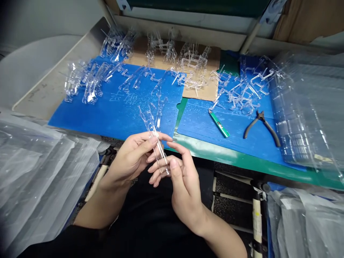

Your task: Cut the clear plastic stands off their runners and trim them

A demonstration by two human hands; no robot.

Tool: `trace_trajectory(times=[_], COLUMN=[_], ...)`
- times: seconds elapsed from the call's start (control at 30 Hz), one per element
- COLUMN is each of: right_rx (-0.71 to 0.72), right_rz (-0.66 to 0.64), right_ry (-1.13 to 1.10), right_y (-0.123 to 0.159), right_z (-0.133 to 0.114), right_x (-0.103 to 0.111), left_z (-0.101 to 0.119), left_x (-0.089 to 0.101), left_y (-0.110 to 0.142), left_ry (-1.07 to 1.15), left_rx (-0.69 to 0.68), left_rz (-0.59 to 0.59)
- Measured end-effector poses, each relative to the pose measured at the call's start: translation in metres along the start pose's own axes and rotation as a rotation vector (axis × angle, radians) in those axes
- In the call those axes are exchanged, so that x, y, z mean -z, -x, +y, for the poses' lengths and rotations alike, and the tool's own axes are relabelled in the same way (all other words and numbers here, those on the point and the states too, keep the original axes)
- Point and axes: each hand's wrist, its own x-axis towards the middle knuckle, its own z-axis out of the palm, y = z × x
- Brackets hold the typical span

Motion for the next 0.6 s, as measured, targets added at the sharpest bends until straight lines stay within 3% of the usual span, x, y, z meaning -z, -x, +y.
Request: trace_trajectory(times=[0.13, 0.33, 0.43, 0.6], right_rx=[0.022, 0.208, 0.297, 0.396], right_rz=[0.004, 0.109, 0.156, 0.126], right_ry=[0.07, 0.7, 0.894, 1.108], right_y=[0.002, 0.0, 0.003, 0.012], right_z=[-0.001, -0.01, -0.018, -0.025], right_x=[0.007, 0.031, 0.04, 0.047], left_z=[0.0, 0.002, 0.002, -0.007], left_x=[-0.002, -0.008, -0.013, -0.027], left_y=[-0.001, 0.002, 0.004, 0.004], left_ry=[-0.046, -0.286, -0.372, -0.536], left_rx=[-0.005, -0.108, -0.101, -0.093], left_rz=[-0.012, -0.015, -0.041, -0.108])
